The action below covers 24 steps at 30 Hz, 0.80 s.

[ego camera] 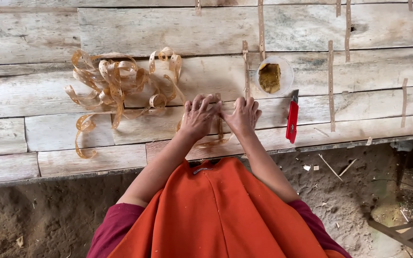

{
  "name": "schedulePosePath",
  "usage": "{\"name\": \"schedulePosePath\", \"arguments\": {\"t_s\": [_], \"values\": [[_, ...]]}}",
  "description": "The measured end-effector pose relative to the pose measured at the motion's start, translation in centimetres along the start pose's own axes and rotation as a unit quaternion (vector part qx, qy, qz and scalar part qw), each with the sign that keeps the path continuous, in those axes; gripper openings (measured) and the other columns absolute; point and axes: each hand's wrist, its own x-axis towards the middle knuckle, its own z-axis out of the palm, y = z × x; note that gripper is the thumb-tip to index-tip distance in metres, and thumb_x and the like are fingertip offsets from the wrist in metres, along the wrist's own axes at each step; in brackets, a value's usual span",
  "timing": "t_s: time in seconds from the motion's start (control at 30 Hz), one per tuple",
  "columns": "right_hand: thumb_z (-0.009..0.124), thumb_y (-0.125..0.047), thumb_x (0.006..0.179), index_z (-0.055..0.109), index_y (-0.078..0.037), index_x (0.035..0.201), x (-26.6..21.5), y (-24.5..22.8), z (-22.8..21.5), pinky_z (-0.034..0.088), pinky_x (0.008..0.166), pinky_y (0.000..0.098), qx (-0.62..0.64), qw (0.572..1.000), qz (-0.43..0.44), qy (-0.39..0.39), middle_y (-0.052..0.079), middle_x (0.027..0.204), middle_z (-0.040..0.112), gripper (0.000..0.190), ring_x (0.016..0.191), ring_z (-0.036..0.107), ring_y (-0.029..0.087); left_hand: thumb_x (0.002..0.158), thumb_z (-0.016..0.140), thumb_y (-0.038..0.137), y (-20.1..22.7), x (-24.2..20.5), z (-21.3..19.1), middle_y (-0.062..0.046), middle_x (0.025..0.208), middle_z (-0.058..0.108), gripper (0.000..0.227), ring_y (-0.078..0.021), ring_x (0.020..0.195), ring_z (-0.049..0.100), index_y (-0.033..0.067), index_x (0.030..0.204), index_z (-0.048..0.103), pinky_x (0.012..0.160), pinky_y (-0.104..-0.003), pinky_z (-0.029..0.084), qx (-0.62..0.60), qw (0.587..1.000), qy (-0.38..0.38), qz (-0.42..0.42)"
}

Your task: The person is picking up thin wood shavings or strips and carefully inserting them into pre-cut slots on a wooden board or platform.

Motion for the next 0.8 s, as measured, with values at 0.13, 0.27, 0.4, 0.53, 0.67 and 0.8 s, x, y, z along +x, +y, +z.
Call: {"name": "schedulePosePath", "arguments": {"t_s": [0.13, 0.27, 0.4, 0.53, 0.67, 0.8], "values": [[0.081, -0.072, 0.064, 0.047, -0.016, 0.094, -1.9, 0.7, -0.7, 0.042, 0.089, 0.0549, -0.006, 0.999, -0.014, -0.03, 0.005, 0.102, 0.041, 0.072, 0.107, 0.046, 0.038, 0.095, 0.066, 0.033, 0.3, -0.3, 0.5, -0.005, 0.147, 0.035, 0.054, -0.0324, 0.137, 0.029, 0.0301, 0.147, 0.053, 0.098, -0.049, 0.034, 0.016, 1.0, 0.002, 0.001], [0.082, -0.067, 0.062, 0.045, -0.018, 0.095, -3.1, 2.7, 0.6, 0.04, 0.087, 0.0539, -0.029, 0.997, -0.051, -0.046, 0.003, 0.101, 0.038, 0.07, 0.105, 0.045, 0.036, 0.089, 0.072, 0.041, 1.2, -0.5, -0.4, -0.009, 0.152, 0.034, 0.064, -0.0357, 0.141, 0.024, 0.0298, 0.149, 0.052, 0.103, -0.053, 0.03, 0.009, 1.0, 0.004, -0.005], [0.08, -0.072, 0.064, 0.047, -0.015, 0.096, -4.5, 1.7, -1.8, 0.04, 0.09, 0.0554, -0.021, 0.994, -0.067, -0.08, 0.006, 0.102, 0.041, 0.074, 0.106, 0.046, 0.038, 0.085, 0.071, 0.059, 1.3, -0.4, 0.8, -0.011, 0.161, 0.026, 0.08, -0.0388, 0.148, 0.016, 0.0309, 0.155, 0.044, 0.11, -0.059, 0.024, 0.007, 0.998, -0.053, -0.03], [0.076, -0.077, 0.065, 0.046, -0.015, 0.098, -4.9, 1.5, -3.0, 0.04, 0.09, 0.0545, -0.03, 0.993, -0.073, -0.092, 0.006, 0.103, 0.04, 0.077, 0.108, 0.046, 0.037, 0.085, 0.071, 0.059, 1.5, -0.6, 0.8, -0.012, 0.162, 0.024, 0.084, -0.0394, 0.149, 0.015, 0.0287, 0.157, 0.041, 0.112, -0.059, 0.022, 0.019, 0.997, -0.068, -0.032], [0.076, -0.076, 0.066, 0.045, -0.014, 0.1, -6.1, 1.9, -3.2, 0.039, 0.091, 0.0542, -0.016, 0.989, -0.091, -0.112, 0.006, 0.103, 0.039, 0.077, 0.109, 0.045, 0.039, 0.085, 0.071, 0.062, 1.8, -0.6, 0.7, -0.014, 0.165, 0.021, 0.09, -0.0408, 0.151, 0.011, 0.0274, 0.16, 0.035, 0.114, -0.062, 0.019, 0.01, 0.995, -0.093, -0.041], [0.077, -0.076, 0.069, 0.045, -0.014, 0.099, -7.3, 1.6, -4.3, 0.041, 0.085, 0.0516, 0.02, 0.989, -0.111, -0.094, 0.006, 0.101, 0.039, 0.075, 0.103, 0.047, 0.037, 0.084, 0.069, 0.064, 2.0, -0.5, 0.0, -0.013, 0.165, 0.019, 0.093, -0.0406, 0.151, 0.01, 0.0271, 0.161, 0.032, 0.117, -0.061, 0.017, 0.02, 0.993, -0.109, -0.044]]}}
